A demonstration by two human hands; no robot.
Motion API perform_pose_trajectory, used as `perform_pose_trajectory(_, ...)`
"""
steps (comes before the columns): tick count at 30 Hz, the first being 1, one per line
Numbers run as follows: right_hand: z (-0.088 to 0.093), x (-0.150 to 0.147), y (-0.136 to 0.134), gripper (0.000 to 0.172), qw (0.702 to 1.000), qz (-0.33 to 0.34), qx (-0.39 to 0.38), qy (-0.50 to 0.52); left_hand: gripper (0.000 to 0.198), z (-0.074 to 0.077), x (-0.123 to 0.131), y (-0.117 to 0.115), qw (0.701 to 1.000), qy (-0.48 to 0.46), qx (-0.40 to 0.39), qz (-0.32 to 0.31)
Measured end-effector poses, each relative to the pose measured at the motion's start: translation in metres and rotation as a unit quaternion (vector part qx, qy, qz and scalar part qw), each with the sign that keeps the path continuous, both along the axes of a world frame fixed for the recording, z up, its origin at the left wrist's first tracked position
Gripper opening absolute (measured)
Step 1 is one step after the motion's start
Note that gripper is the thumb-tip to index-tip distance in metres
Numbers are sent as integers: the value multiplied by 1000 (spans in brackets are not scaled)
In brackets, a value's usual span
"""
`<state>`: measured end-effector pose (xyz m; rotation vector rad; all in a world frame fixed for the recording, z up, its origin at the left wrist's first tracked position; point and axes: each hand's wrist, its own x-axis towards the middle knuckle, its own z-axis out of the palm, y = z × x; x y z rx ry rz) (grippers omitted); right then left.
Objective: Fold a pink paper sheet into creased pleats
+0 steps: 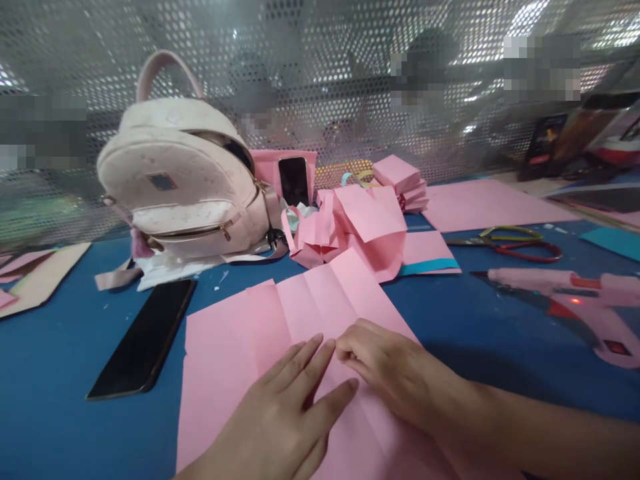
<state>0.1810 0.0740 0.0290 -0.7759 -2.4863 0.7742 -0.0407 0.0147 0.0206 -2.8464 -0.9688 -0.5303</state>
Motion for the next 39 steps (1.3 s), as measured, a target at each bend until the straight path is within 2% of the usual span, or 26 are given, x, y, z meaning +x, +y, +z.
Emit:
perform_pose_trajectory(6, -3, 2, -4, 25, 1000, -3, 14, 1, 54, 4, -1, -3, 1000, 7, -18, -1)
perform_pose_trajectory(20, -10, 6, -1, 17, 999, -37, 6, -16, 55, 5, 0, -3, 1000, 3, -20, -2)
perform_pose_trajectory(28, -1, 5, -1, 24, 999, 24, 21, 10, 54, 5, 0, -3, 999, 9, -35, -1)
perform_pose_trajectory(32, -5, 10, -2, 24, 998, 43, 20, 28, 55, 5, -1, -4, 999, 12, -37, 0)
perform_pose_trajectory(39, -16, 15, -2, 21, 1000, -8, 2, 11, 56, 5, 0, -1, 1000, 29, -6, 4)
